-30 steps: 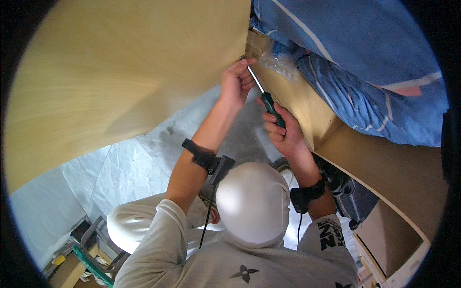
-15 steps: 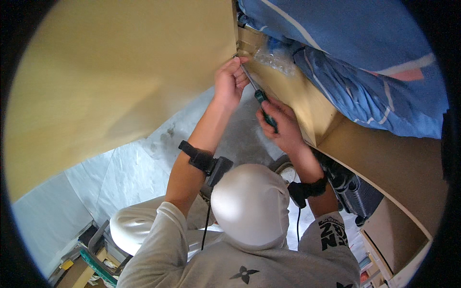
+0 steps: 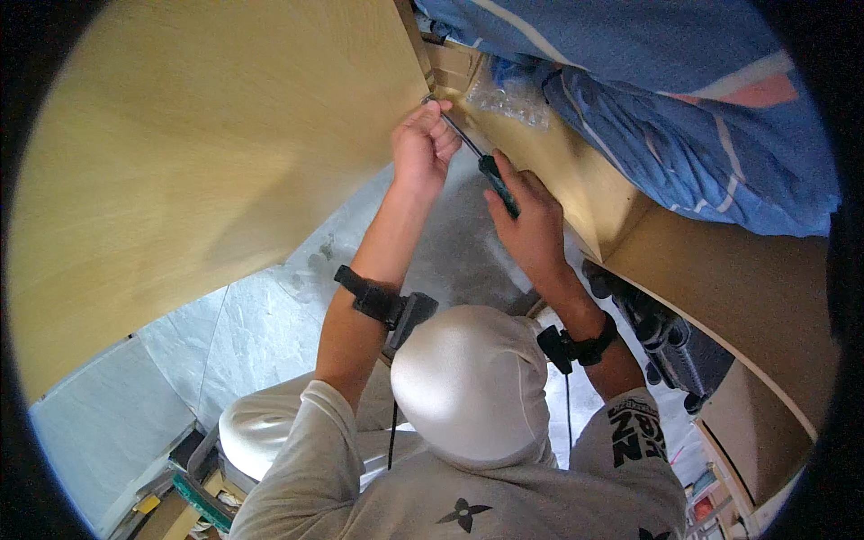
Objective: The person uses a screwdriver to tighten screws on a cabinet hinge and then attaches a small black component to the side of the wooden shelving unit.
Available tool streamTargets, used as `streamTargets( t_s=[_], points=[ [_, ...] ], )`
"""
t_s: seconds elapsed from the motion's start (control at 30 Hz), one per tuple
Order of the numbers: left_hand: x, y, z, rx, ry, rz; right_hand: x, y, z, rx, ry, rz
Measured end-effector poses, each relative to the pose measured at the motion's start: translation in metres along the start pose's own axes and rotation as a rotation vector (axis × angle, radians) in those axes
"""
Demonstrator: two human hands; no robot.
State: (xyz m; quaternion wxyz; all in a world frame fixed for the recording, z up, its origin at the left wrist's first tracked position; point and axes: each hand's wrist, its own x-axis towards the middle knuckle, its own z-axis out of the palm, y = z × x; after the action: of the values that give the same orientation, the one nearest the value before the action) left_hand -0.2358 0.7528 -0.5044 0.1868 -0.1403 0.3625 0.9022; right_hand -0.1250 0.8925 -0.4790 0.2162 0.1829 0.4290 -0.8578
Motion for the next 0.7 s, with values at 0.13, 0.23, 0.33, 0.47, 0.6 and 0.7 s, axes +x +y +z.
streamTargets(
  t_s=[0.13, 0.23, 0.33, 0.47, 0.6, 0.7],
  points=[
    [0.003, 0.001, 0.003, 0.019, -0.009, 0.017, 0.011, 0.015, -0.008, -0.453, 0.13, -0.286],
    [0.004, -0.001, 0.009, 0.006, -0.022, 0.015, 0.012, 0.016, -0.011, -0.689, 0.202, -0.419],
    [0.0, -0.001, 0.004, -0.015, -0.018, 0.024, 0.001, 0.0, -0.004, -0.525, 0.149, -0.261],
    [0.008, -0.003, 0.006, 0.006, -0.02, 0.067, 0.015, -0.005, -0.007, -1.276, 0.341, -1.142],
    [0.001, 0.002, 0.007, 0.043, -0.004, 0.057, -0.001, -0.023, 0.004, -0.274, 0.11, -0.164],
    [-0.002, -0.001, 0.01, -0.062, -0.034, -0.01, -0.003, -0.015, -0.007, 0.092, -0.018, 0.12]
  ],
)
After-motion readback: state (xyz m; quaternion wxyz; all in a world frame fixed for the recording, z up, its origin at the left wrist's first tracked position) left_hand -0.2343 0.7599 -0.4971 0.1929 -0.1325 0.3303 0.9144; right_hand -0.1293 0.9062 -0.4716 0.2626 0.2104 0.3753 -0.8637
